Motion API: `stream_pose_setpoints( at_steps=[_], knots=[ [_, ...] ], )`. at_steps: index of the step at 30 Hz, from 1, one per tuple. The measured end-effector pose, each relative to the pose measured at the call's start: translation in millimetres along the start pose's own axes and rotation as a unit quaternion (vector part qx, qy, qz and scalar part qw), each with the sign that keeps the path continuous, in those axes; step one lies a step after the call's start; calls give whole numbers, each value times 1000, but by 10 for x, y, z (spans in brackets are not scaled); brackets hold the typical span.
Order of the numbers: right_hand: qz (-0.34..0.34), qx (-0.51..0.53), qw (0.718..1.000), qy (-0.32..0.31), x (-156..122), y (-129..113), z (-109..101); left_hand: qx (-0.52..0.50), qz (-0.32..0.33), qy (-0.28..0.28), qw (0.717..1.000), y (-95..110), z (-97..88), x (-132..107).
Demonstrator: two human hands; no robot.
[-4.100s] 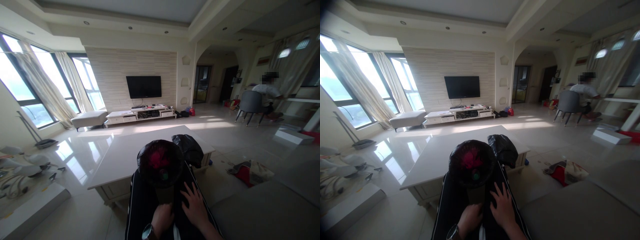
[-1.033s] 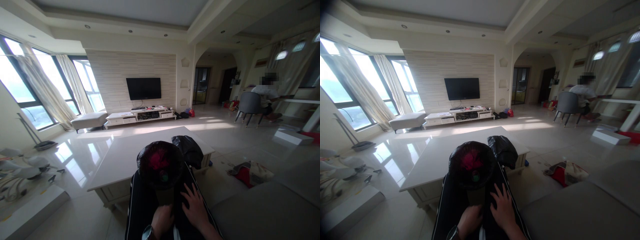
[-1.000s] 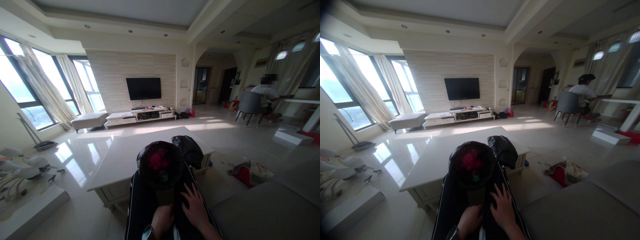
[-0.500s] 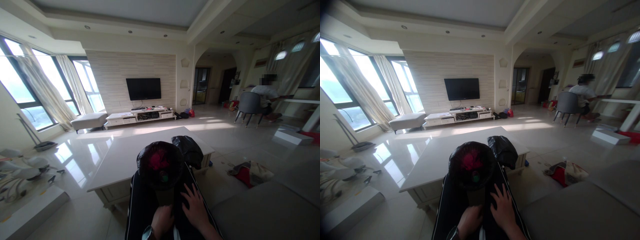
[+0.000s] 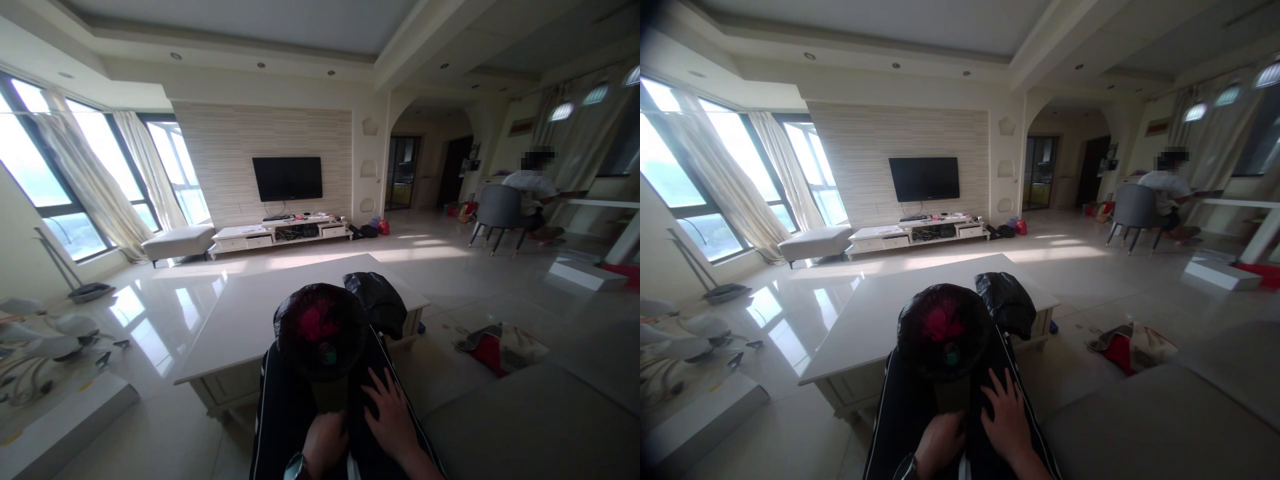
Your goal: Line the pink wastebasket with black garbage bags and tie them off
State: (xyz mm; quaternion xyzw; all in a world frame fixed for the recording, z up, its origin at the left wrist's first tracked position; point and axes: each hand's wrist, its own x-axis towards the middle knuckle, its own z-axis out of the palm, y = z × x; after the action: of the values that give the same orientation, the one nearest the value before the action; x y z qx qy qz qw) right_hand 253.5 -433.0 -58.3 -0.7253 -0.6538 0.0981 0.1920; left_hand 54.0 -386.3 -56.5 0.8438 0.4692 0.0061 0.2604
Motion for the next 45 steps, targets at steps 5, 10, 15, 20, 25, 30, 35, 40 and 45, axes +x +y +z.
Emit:
stream_pose_setpoints(
  at_steps=[5,10,15,20,25,30,35,40,45],
  knots=[
    [4,-5,1000,-1,5,6,13,-4,-3,-12,1000,24,-35,-9],
    [3,-5,1000,2,7,1,9,-2,-6,-14,1000,42,-60,-27],
    [4,-5,1000,-1,6,-1,5,4,-8,-19,1000,44,-64,-33],
    [3,-4,1000,-1,0,4,16,-3,-11,-18,1000,50,-75,-42],
    [4,-2,1000,-5,3,-6,-4,-9,8,-2,1000,42,-66,-35],
    [6,0,1000,-9,-3,-16,-34,-1,13,-3,1000,21,-42,-18],
    [4,1,1000,-7,-10,-13,-30,-10,-10,-9,1000,32,-33,-15],
    [3,0,1000,-2,1,1,-5,-16,-13,-14,1000,61,-63,-25],
    [4,1,1000,-2,5,-6,-5,-17,-11,-15,1000,60,-90,-40]
  ],
)
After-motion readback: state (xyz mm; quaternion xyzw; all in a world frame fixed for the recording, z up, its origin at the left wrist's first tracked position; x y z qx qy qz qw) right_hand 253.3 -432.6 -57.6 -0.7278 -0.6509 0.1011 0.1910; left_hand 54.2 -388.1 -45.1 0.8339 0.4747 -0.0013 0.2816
